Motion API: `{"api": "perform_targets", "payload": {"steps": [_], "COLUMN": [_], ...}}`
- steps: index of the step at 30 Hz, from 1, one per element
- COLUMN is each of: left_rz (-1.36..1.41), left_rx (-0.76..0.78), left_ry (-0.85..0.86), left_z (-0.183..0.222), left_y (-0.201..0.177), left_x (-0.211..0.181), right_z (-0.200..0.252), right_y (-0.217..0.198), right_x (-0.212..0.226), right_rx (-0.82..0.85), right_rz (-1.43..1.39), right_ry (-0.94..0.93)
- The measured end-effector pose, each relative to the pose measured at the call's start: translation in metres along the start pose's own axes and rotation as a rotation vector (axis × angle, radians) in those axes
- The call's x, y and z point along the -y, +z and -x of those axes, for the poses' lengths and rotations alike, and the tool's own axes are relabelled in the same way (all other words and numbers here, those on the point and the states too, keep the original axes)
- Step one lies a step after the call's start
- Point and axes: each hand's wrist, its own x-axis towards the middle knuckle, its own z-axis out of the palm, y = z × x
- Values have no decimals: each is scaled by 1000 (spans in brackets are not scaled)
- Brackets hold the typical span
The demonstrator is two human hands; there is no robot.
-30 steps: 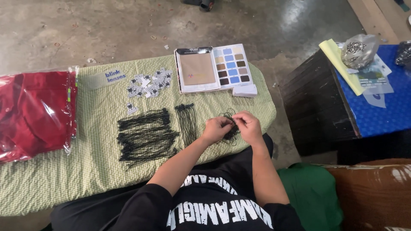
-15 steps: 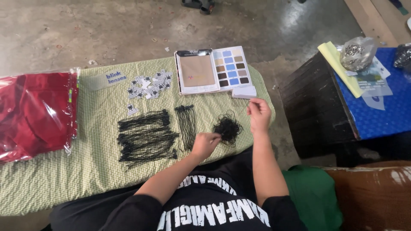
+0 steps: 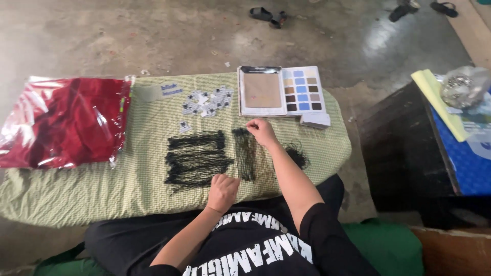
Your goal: Organizing and separating small black strings from a pile into neat rows on a table.
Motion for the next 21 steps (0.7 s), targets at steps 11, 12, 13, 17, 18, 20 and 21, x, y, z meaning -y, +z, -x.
{"api": "perform_targets", "payload": {"steps": [11,12,13,17,18,20,21], "left_rz": [-222,-215,-218,-241,-251,-255,-258], "left_rx": [143,157,156,184,190,198,207], "left_ry": [258,269,267,256,255,252,250], "left_z": [13,10,8,2,1,2,3], "left_y": [31,29,29,29,30,32,32], "left_x": [2,0,0,0,1,2,3], "right_z": [-13,-11,-7,-7,-12,-8,-6], "right_y": [26,25,24,29,33,34,35], "right_x": [34,40,49,50,43,46,47], "right_rx": [159,182,184,190,190,186,181], "right_rz": [178,211,211,313,373,408,443], "right_ry": [-53,-80,-82,-94,-106,-118,-130]}}
